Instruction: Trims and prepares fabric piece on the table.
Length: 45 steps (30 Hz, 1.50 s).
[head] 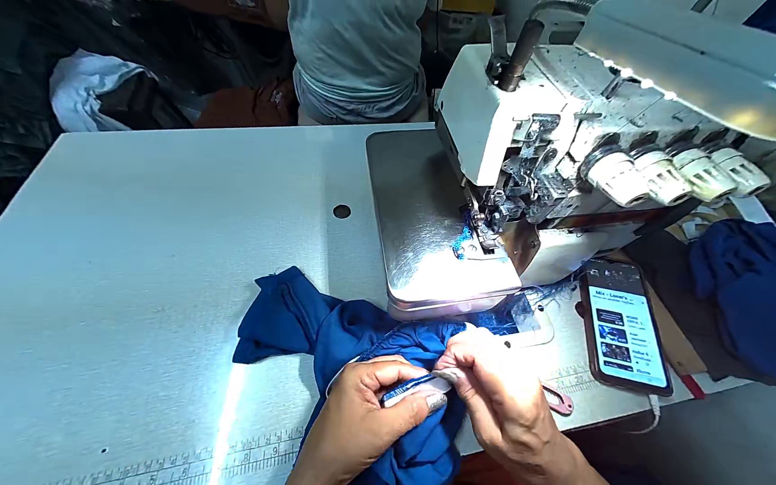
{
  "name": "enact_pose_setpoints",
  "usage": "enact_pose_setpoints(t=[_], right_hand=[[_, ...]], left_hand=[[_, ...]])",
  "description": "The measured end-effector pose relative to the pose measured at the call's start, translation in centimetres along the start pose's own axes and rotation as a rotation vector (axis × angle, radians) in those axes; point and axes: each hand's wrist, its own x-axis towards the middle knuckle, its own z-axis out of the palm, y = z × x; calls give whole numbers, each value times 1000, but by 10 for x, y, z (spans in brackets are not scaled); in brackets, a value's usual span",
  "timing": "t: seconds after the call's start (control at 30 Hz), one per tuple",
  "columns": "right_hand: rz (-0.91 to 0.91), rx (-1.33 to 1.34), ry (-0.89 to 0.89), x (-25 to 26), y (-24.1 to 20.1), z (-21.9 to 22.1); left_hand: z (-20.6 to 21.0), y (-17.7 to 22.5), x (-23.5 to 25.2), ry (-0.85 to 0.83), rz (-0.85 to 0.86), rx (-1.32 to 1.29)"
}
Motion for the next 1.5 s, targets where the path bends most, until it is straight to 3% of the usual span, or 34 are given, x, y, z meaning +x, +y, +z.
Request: enact_pose_setpoints(t=[0.2,0.4,0.5,0.63,0.73,0.8,1.03,1.23,1.33,1.5], right_hand=[[102,-117,223,5,8,-4],[206,119,175,0,-7,-24],[203,105,108,-7,-11,-28],[158,-294,72,-20,-4,-39],[289,-598,-7,-34,3,-54],[338,-636,-41,-45,10,-57],[270,-557,-73,-58,7,-69],[271,50,-88,-17,-40,-74],[184,195,-229,-1,-16,-54],[325,345,-303,8,-9,-44]], left_hand=[[-9,-2,-1,-120,41,-5],[-4,3,-1,-44,-54,-41],[-3,3,-1,-28,-43,-32],[-3,3,-2,-28,8,-33],[-1,4,-2,23,-5,-58],[1,5,-1,49,-23,-58],[4,3,1,106,83,72],[1,10,1,81,340,397],[2,22,3,5,417,466],[-10,33,-3,52,412,617]])
